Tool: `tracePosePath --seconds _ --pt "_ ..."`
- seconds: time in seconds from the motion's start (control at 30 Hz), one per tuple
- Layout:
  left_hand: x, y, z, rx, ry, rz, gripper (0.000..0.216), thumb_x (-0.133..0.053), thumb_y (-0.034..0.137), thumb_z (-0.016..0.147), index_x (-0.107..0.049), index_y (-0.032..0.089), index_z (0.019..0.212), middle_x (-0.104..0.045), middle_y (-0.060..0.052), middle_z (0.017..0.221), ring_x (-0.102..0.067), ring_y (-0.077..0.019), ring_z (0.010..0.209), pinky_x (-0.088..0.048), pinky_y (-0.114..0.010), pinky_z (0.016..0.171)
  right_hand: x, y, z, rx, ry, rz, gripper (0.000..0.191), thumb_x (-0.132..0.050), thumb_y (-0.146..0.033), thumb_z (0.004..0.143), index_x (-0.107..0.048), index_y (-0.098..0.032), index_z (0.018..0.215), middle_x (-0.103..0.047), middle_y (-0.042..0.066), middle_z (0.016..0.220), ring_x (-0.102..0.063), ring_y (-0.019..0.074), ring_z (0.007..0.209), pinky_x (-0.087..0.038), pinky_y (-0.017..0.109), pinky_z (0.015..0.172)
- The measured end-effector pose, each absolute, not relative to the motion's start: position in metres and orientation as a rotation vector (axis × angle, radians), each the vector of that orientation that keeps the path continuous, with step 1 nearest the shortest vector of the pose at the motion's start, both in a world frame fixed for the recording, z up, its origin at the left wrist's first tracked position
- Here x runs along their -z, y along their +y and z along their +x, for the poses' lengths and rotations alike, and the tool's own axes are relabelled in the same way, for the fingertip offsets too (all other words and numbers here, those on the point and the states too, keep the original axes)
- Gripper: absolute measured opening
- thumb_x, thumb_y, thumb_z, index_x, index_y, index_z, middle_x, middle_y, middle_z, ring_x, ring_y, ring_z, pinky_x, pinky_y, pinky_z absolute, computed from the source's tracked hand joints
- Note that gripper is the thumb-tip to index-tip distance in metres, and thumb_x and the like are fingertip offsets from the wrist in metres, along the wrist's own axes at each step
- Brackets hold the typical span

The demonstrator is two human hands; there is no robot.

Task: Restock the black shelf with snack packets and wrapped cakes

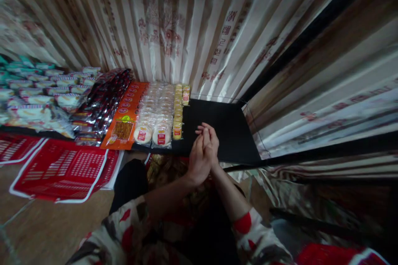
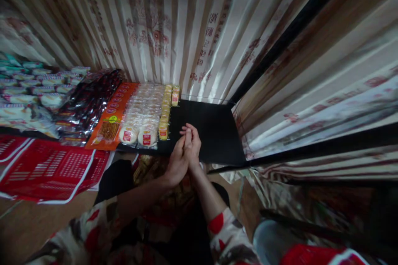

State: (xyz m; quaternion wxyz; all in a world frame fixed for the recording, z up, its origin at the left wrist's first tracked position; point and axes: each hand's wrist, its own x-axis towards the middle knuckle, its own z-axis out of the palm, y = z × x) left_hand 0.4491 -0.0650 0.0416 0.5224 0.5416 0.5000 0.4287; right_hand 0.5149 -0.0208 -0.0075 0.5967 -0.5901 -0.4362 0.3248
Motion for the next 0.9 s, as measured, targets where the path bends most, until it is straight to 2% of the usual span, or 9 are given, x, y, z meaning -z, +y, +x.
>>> tracePosePath --seconds 0.13,0.23,0.3,0.4,0.57,0.7,0.9 --pt "-0.01 -0.135 0.394 -0.996 1.158 1.472 0.042 -0.035 0.031 0.091 -0.044 0.02 0.131 -0.047 -0.009 0.135 -0.041 -0.0207 0.126 -0.03 -0.038 0.109 0.014 -0.095 0.482 -0.827 -1.135 -1.454 0.03 -0.039 -0.038 0.088 -0.058 -0.02 0.103 -0.065 0.006 0.088 -0.062 0.016 0.079 -0.05 0.028 0.072" --pt "0.023 -0.158 0.354 -0.841 1.318 1.578 0.041 -0.028 0.028 0.091 -0.051 0.015 0.123 -0.049 -0.011 0.132 -0.041 -0.0204 0.126 -0.029 -0.038 0.11 0.038 -0.126 0.461 -0.852 -1.359 -1.625 0.027 -0.04 -0.033 0.087 -0.06 -0.022 0.1 -0.067 0.005 0.094 -0.062 0.0185 0.091 -0.047 0.033 0.084" --pt "0.043 -0.162 0.331 -0.668 1.568 1.644 0.04 -0.034 0.023 0.088 -0.05 0.012 0.123 -0.047 -0.014 0.133 -0.039 -0.0239 0.127 -0.029 -0.041 0.109 0.056 -0.135 0.449 -0.858 -1.505 -1.751 0.023 -0.044 -0.026 0.084 -0.062 -0.022 0.098 -0.068 0.006 0.097 -0.062 0.0206 0.094 -0.046 0.035 0.087" --pt "0.063 -0.161 0.309 -0.409 1.786 1.815 0.045 -0.041 0.016 0.081 -0.047 0.004 0.124 -0.045 -0.021 0.132 -0.038 -0.0294 0.126 -0.03 -0.042 0.107 0.078 -0.139 0.432 -0.901 -1.667 -1.911 0.022 -0.047 -0.02 0.082 -0.064 -0.022 0.096 -0.069 0.008 0.093 -0.064 0.0217 0.088 -0.046 0.035 0.083" --pt "0.072 -0.163 0.301 -0.165 1.806 2.046 0.039 -0.039 0.014 0.082 -0.051 0.01 0.119 -0.058 -0.018 0.115 -0.049 -0.029 0.112 -0.038 -0.041 0.095 0.095 -0.141 0.417 -0.949 -1.66 -1.939 0.024 -0.047 -0.019 0.081 -0.064 -0.023 0.097 -0.07 0.006 0.097 -0.063 0.0195 0.092 -0.046 0.032 0.083" --pt "0.071 -0.165 0.306 -0.168 1.859 2.028 0.037 -0.04 0.018 0.084 -0.052 0.01 0.118 -0.062 -0.018 0.103 -0.054 -0.0294 0.1 -0.042 -0.041 0.086 0.096 -0.147 0.42 -0.97 -1.527 -1.889 0.028 -0.043 -0.017 0.08 -0.065 -0.024 0.096 -0.07 0.004 0.097 -0.064 0.0179 0.092 -0.048 0.032 0.083" --pt "0.067 -0.154 0.311 -0.507 1.736 1.576 0.035 -0.052 0.023 0.077 -0.055 0.018 0.111 -0.064 -0.011 0.105 -0.057 -0.0255 0.101 -0.043 -0.038 0.089 0.077 -0.15 0.438 -0.963 -1.421 -1.699 0.03 -0.041 -0.025 0.081 -0.065 -0.024 0.099 -0.07 0.003 0.089 -0.065 0.0179 0.081 -0.052 0.031 0.076"
